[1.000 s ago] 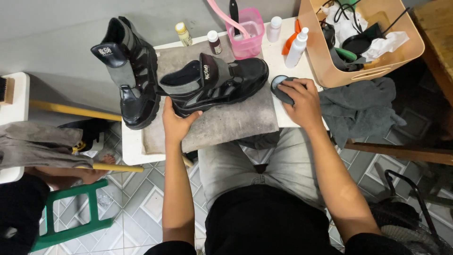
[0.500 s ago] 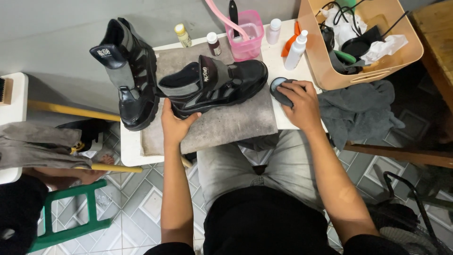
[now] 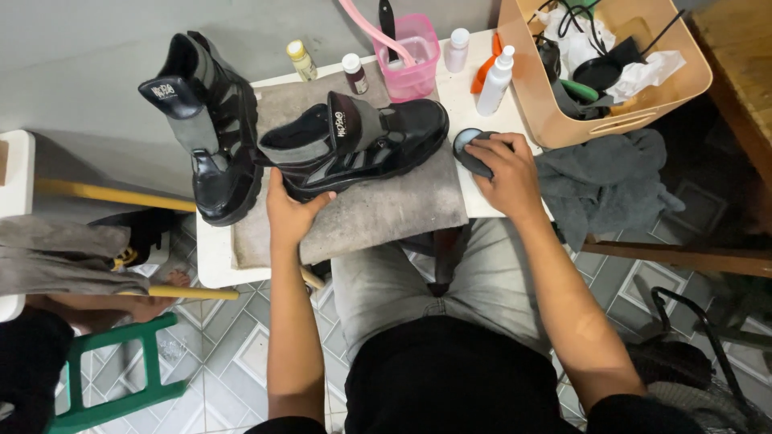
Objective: The person cleans a black boot using a round sponge and a cloth. They wipe the upper, heel, and sole of the boot, rotating it to access different areas, and then place it on the table.
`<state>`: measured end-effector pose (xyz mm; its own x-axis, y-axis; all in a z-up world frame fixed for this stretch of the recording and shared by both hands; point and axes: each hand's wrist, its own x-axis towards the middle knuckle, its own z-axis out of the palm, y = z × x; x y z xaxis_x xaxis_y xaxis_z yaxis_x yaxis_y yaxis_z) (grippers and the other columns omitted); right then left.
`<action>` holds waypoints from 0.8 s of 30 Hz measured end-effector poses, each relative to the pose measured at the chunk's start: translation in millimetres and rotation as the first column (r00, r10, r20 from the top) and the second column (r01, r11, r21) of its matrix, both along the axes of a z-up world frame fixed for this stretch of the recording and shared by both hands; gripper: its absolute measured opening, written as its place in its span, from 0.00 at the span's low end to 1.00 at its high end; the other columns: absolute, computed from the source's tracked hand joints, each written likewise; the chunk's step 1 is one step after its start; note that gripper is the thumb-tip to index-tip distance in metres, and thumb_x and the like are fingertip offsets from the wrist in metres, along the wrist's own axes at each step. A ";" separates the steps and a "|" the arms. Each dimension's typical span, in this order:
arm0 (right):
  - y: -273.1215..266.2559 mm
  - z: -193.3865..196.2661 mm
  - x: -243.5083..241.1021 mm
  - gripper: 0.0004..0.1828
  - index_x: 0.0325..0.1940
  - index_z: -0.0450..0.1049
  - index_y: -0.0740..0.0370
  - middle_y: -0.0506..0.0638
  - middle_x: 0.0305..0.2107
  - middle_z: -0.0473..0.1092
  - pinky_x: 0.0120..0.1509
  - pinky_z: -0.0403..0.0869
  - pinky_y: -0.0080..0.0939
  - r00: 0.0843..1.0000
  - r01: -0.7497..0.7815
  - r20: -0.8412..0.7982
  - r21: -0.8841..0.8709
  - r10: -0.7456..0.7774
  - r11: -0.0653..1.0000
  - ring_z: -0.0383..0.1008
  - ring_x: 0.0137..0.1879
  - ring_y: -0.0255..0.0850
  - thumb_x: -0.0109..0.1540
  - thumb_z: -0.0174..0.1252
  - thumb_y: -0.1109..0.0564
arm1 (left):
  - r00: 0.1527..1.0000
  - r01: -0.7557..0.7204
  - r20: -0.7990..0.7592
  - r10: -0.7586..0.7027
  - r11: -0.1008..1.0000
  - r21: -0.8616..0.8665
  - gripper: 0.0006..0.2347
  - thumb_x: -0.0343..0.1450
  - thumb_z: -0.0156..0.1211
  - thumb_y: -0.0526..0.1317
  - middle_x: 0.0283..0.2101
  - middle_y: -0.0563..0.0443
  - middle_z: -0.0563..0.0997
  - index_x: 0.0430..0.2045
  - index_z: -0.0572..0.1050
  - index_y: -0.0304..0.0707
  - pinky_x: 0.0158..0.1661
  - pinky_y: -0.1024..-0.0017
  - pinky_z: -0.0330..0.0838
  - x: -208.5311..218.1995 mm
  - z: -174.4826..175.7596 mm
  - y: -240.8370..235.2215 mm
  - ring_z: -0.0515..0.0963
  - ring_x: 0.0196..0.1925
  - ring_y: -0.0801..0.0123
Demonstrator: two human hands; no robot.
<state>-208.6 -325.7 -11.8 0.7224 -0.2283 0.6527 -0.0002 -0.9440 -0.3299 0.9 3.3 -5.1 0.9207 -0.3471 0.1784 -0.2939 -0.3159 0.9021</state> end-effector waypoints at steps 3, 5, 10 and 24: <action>-7.6 -9.7 2.4 0.15 0.49 0.84 0.51 0.47 0.43 0.79 0.61 0.67 0.47 0.999 0.011 -0.031 -0.028 -0.012 1.000 0.70 0.59 0.48 0.59 0.68 0.63 | 0.996 0.080 0.038 -0.079 0.996 -0.027 0.44 0.50 0.84 0.32 0.60 0.33 0.73 0.63 0.65 0.33 0.67 0.48 0.57 10.4 -0.6 1.7 0.69 0.67 0.42; -6.9 -6.8 -0.1 0.15 0.48 0.84 0.52 0.47 0.42 0.80 0.60 0.67 0.47 0.999 0.005 -0.039 -0.046 -0.007 0.999 0.70 0.58 0.48 0.59 0.67 0.63 | 0.990 0.121 0.072 -0.122 0.993 0.009 0.43 0.49 0.82 0.32 0.59 0.31 0.73 0.62 0.66 0.32 0.67 0.46 0.57 26.4 -22.1 9.0 0.69 0.66 0.39; -9.2 -6.4 1.3 0.13 0.46 0.84 0.51 0.46 0.39 0.80 0.59 0.65 0.44 0.999 0.006 -0.048 -0.140 -0.013 0.990 0.70 0.58 0.44 0.59 0.68 0.62 | 0.968 0.222 0.101 -0.228 0.973 0.067 0.46 0.46 0.84 0.35 0.59 0.32 0.73 0.63 0.67 0.32 0.66 0.44 0.57 44.8 -25.8 11.4 0.68 0.66 0.35; -18.4 -7.6 6.2 0.11 0.42 0.84 0.53 0.44 0.29 0.78 0.54 0.66 0.43 0.999 -0.030 0.019 -0.359 0.039 0.933 0.72 0.49 0.40 0.56 0.69 0.62 | 0.978 0.122 0.156 -0.138 0.987 0.109 0.38 0.51 0.85 0.40 0.53 0.32 0.74 0.55 0.70 0.28 0.64 0.49 0.60 18.5 -9.1 11.6 0.70 0.61 0.38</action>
